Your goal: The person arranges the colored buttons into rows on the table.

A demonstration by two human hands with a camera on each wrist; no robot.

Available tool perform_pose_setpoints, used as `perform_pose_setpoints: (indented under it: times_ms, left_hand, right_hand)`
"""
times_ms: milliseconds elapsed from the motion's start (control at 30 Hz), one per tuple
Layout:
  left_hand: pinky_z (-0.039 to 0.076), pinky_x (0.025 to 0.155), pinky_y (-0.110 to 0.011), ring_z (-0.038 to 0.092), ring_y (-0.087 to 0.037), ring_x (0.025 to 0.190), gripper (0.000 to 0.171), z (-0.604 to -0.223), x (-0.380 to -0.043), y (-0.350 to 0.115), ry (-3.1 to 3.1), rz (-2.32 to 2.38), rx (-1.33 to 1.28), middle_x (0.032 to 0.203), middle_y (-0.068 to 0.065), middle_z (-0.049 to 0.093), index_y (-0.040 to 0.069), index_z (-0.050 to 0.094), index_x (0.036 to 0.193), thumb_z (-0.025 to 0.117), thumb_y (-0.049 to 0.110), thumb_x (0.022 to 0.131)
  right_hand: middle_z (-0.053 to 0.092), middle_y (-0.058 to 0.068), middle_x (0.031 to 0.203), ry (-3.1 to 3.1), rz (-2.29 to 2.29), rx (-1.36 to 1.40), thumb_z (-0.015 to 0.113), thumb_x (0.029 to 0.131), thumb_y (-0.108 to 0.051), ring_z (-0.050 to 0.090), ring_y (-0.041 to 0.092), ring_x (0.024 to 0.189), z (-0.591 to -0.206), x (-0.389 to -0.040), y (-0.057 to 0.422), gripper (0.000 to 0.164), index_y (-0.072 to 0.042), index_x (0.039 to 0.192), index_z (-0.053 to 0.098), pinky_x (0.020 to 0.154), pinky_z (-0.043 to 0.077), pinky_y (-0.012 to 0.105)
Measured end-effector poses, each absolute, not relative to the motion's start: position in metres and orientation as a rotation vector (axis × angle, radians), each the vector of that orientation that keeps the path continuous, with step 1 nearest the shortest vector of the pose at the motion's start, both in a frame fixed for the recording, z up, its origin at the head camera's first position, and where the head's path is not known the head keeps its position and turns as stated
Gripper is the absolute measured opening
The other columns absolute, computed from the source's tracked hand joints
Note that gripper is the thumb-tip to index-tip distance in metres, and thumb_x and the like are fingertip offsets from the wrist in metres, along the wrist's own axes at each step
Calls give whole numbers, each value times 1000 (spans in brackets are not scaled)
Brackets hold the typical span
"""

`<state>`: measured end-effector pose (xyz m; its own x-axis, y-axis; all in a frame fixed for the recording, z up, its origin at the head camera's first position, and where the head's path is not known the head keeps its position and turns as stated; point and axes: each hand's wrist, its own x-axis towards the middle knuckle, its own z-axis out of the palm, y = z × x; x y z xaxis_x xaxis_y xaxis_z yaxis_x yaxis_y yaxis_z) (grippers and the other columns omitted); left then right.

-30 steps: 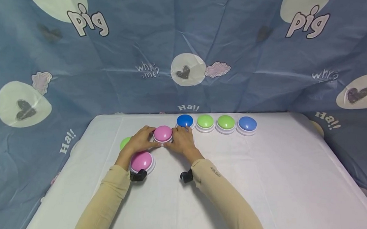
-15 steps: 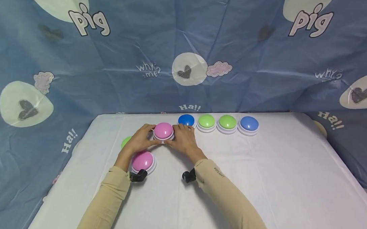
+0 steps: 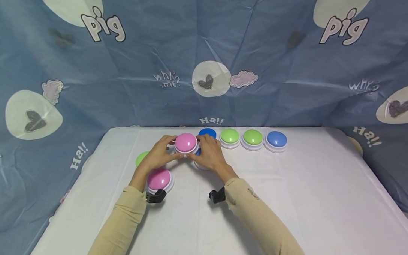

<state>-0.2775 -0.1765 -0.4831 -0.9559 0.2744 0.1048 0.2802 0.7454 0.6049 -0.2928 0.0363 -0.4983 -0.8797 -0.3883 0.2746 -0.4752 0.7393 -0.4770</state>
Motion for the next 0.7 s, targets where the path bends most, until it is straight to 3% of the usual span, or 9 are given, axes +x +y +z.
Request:
perform_pose_setpoints:
  times_ms: [267, 700]
  left_hand:
    - [50, 96, -41, 59, -30, 111, 72, -482, -275, -166, -2823, -1169, -536, 128, -13, 50, 7, 47, 136, 79, 31, 76]
    - [51, 94, -36, 59, -25, 109, 68, -481, -270, -140, -2779, -1229, -528, 126, -10, 52, 11, 50, 135, 78, 34, 77]
  right_hand:
    - [54, 11, 123, -2678, 950, 744, 71, 75, -44, 53, 24, 114, -499, -289, 51, 69, -6, 127, 47, 101, 43, 43]
    - [54, 11, 121, -2659, 999, 683, 70, 73, -45, 54, 25, 112, -497, -279, 74, 72, -4, 127, 45, 98, 45, 44]
